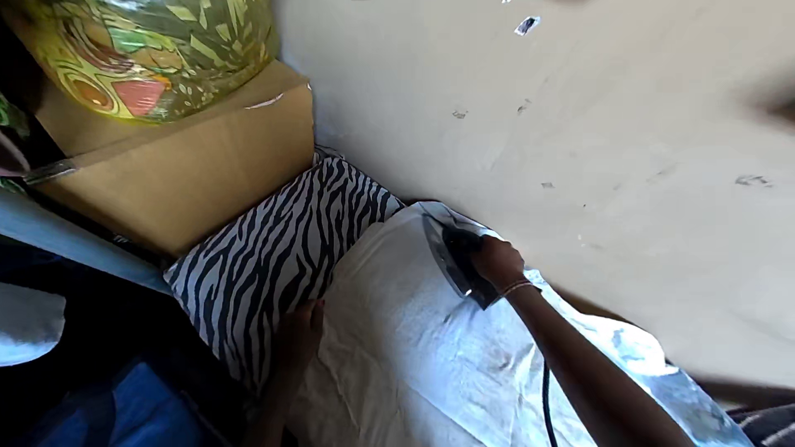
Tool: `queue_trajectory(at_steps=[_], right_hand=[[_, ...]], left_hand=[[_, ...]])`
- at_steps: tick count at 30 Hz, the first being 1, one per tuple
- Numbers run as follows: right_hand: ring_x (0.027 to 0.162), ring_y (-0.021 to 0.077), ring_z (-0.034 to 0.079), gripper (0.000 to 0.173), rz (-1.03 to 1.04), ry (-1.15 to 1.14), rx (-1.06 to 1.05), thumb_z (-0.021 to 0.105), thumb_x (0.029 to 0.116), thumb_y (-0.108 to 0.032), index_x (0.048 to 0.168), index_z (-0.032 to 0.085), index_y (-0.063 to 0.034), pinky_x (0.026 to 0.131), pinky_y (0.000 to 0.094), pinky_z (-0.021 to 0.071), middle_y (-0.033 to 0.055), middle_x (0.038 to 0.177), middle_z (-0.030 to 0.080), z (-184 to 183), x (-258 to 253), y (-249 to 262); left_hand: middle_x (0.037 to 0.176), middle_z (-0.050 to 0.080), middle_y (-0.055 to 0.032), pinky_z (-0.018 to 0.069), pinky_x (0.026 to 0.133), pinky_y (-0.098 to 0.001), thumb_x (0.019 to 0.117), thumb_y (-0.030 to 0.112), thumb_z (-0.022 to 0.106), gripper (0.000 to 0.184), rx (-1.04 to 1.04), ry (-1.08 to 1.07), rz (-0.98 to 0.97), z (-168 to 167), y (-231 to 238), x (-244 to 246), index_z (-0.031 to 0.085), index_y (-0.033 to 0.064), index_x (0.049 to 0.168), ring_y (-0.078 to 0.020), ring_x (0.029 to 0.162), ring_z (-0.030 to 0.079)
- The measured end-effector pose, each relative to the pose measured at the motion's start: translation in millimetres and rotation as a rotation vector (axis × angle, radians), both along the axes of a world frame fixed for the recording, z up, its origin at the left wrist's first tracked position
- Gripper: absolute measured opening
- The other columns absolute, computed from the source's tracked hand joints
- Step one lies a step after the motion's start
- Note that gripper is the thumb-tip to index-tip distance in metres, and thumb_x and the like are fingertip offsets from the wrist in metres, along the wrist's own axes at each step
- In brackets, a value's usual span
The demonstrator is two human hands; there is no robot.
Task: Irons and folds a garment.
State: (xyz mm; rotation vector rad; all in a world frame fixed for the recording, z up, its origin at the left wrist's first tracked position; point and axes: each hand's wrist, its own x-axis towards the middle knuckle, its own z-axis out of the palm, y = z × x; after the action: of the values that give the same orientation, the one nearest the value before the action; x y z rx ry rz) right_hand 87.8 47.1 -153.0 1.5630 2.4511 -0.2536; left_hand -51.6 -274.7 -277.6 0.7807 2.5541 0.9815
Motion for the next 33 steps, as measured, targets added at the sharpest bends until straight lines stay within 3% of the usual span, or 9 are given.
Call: queue_trajectory(at_steps=[4,6,9,11,14,18,21,29,33], right_hand=[[0.109,0.0485,0.067,0.053,0.264,-0.047,-0.029,0.060,0.1007,-0.051,0.121,0.066,-0.0031,0.089,0.0675,0.0496,0.0280,0.110,0.070,0.4,15.8,-18.7],[0.110,0.0497,0.066,0.053,0.312,-0.081,-0.033,0.059,0.1013,-0.051,0.121,0.066,-0.0023,0.089,0.0678,0.0490,0.0289,0.111,0.070,3.5,5.4,-33.4],[0.106,0.0483,0.068,0.064,0.387,-0.027,-0.015,0.052,0.1016,-0.061,0.126,0.063,-0.0034,0.088,0.0660,0.0504,0.0271,0.107,0.071,0.6,-9.8,-30.6],[0.103,0.0492,0.068,0.055,0.543,-0.058,-0.007,0.055,0.1030,-0.054,0.128,0.063,-0.0047,0.086,0.0667,0.0504,0.0273,0.103,0.071,-1.0,-8.8,-24.9],[0.107,0.0506,0.067,0.039,0.637,-0.130,0.025,0.062,0.1029,-0.036,0.123,0.065,-0.0020,0.087,0.0684,0.0489,0.0286,0.110,0.070,2.8,-10.5,-25.7],[0.098,0.0483,0.070,0.025,1.067,0.007,0.066,0.070,0.0931,-0.013,0.113,0.069,0.0023,0.080,0.0664,0.0521,0.0267,0.105,0.072,-10.8,-19.5,-22.4],[0.094,0.0442,0.071,0.024,1.349,0.156,0.054,0.072,0.0876,-0.005,0.111,0.074,-0.0033,0.081,0.0628,0.0534,0.0217,0.100,0.074,-24.9,-55.0,-66.3],[0.099,0.0438,0.069,0.025,1.082,-0.135,-0.019,0.064,0.0974,-0.013,0.122,0.069,-0.0075,0.080,0.0620,0.0509,0.0212,0.105,0.072,-12.9,-94.3,-143.8],[0.111,0.0450,0.067,0.063,0.710,-0.141,-0.192,0.049,0.1052,-0.056,0.133,0.055,0.0006,0.090,0.0598,0.0520,0.0263,0.113,0.069,-2.5,-60.6,-210.3]], left_hand=[[0.103,0.067,-0.0295,0.0474,0.093,-0.0606,0.1113,0.035,0.037,0.054,-0.070,-0.292,-0.069,26.4,12.1,-24.3,0.068,-0.0091,0.110,-0.0427,0.102,0.065],[0.102,0.065,-0.0308,0.0472,0.092,-0.0607,0.1095,0.047,0.037,0.066,-0.087,-0.348,-0.111,42.2,33.4,-34.0,0.066,-0.0116,0.104,-0.0432,0.101,0.064],[0.117,0.063,-0.0315,0.0451,0.100,-0.0555,0.1113,0.036,0.038,0.054,-0.180,-0.317,-0.139,50.3,69.3,-45.6,0.062,-0.0125,0.116,-0.0420,0.115,0.061],[0.129,0.060,-0.0318,0.0422,0.107,-0.0560,0.1126,0.032,0.034,0.051,-0.239,-0.246,-0.135,47.0,74.1,-46.6,0.059,-0.0100,0.128,-0.0431,0.127,0.057],[0.128,0.062,-0.0314,0.0451,0.104,-0.0596,0.1124,0.030,0.035,0.048,-0.246,-0.169,-0.114,44.4,51.6,-42.8,0.056,-0.0058,0.135,-0.0459,0.123,0.059],[0.115,0.065,-0.0302,0.0477,0.098,-0.0597,0.1084,0.040,0.046,0.054,-0.203,-0.316,-0.140,43.5,-26.1,-21.2,0.060,-0.0089,0.126,-0.0441,0.111,0.064],[0.110,0.068,-0.0285,0.0479,0.098,-0.0593,0.1062,0.032,0.055,0.042,-0.223,-0.370,-0.121,30.0,-79.4,7.7,0.067,-0.0074,0.118,-0.0433,0.108,0.065],[0.086,0.067,-0.0196,0.0508,0.078,-0.0481,0.1058,0.022,0.056,0.032,-0.017,-0.414,0.101,6.7,-129.4,58.6,0.069,-0.0071,0.106,-0.0287,0.079,0.063],[0.081,0.065,-0.0200,0.0494,0.075,-0.0503,0.1059,0.022,0.055,0.034,-0.016,-0.356,0.118,-2.9,-142.5,67.7,0.069,-0.0082,0.100,-0.0299,0.075,0.062]])
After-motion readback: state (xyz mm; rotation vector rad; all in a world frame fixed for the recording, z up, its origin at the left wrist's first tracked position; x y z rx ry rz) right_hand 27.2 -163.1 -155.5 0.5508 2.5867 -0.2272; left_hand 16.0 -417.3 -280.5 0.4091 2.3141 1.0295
